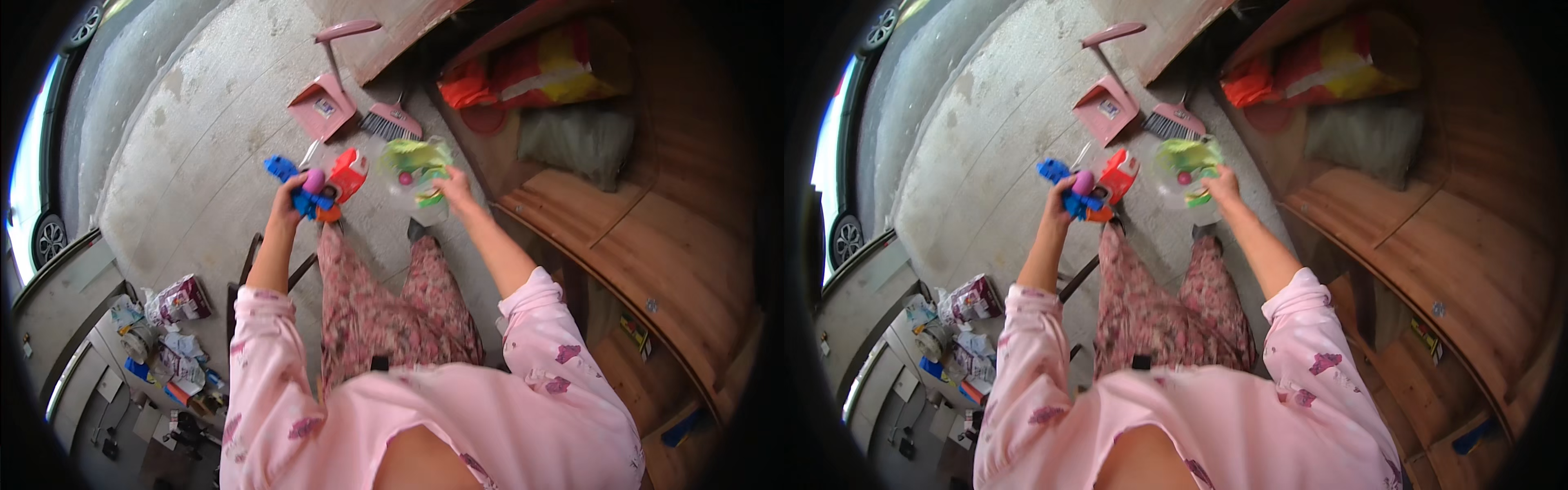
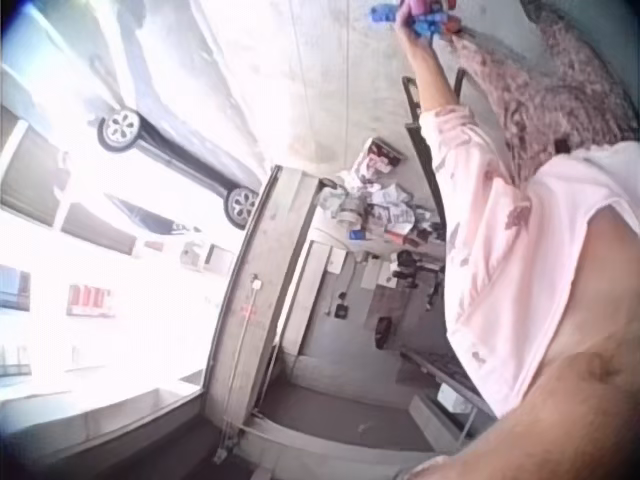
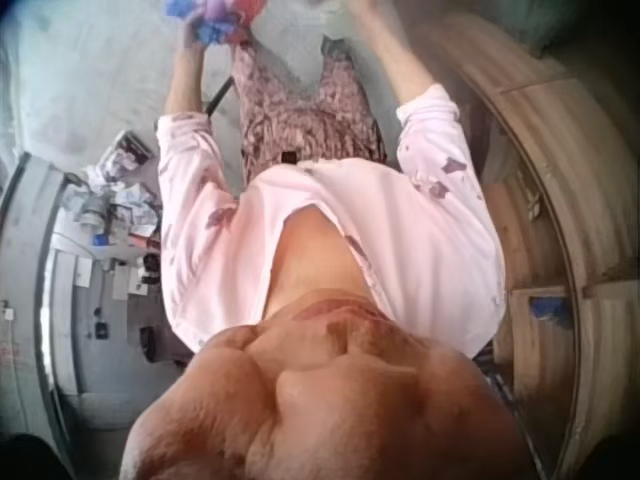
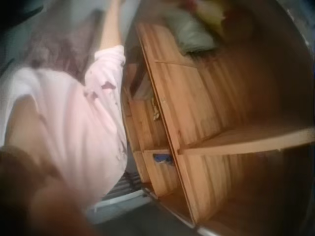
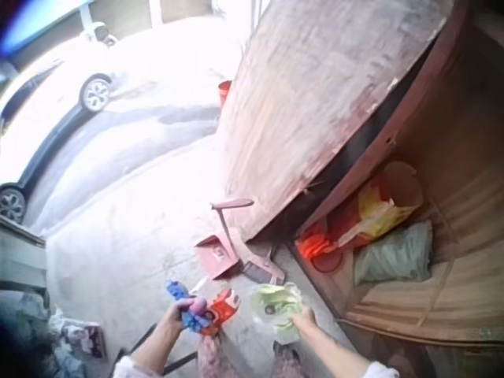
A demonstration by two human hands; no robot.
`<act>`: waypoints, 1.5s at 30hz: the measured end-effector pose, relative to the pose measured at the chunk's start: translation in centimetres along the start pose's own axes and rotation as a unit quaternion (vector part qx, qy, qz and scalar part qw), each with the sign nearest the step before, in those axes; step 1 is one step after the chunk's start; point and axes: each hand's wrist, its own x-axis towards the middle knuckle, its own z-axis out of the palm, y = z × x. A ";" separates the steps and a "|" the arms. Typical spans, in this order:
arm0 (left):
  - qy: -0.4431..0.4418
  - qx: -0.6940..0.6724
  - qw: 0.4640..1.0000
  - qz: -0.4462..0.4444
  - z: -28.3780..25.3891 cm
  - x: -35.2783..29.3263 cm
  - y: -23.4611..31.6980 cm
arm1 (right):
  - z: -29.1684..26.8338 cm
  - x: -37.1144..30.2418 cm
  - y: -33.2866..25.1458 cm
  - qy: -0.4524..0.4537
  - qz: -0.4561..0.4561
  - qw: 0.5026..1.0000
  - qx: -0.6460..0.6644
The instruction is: The person sorts through various items on the floor of a storage room, placing objects into a white bucket and different bags. They handle a red lid, a hand brush, a blue and white scrubber, a hand saw, and yellow egg cartons, eventually moving a wooden bench aside.
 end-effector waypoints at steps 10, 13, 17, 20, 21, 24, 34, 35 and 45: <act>-0.002 -0.050 0.998 0.041 -3.9 3.8 -11.5 | -3.1 6.3 11.1 -0.058 0.119 0.924 0.358; 0.015 -0.044 0.997 0.054 -7.3 7.2 -12.6 | -3.8 9.9 13.4 -0.050 0.135 0.987 0.066; -0.038 -0.021 0.999 0.016 -11.7 11.0 -12.7 | -8.5 17.5 15.3 -0.052 0.000 0.973 -0.226; -0.058 -0.014 0.998 0.027 -12.3 14.2 -13.6 | -16.0 24.3 15.5 0.151 -0.007 0.987 -0.047; -0.052 -0.012 0.998 0.019 -13.5 14.4 -14.3 | -17.1 25.1 15.2 0.223 0.035 0.974 -0.007; -0.032 0.067 0.996 -0.053 -15.3 15.2 -13.9 | -18.2 26.6 11.2 0.330 0.044 0.937 0.103; 0.007 0.663 0.748 0.044 -16.1 21.6 -14.8 | -18.7 33.6 9.8 0.343 -0.095 0.921 0.156; 0.024 0.733 0.675 0.079 -16.0 21.8 -15.9 | -17.6 33.1 10.3 0.402 -0.115 0.899 0.132; -0.009 0.928 0.346 0.137 -15.2 23.0 -22.8 | 0.1 10.8 11.5 0.103 -0.386 0.915 -0.063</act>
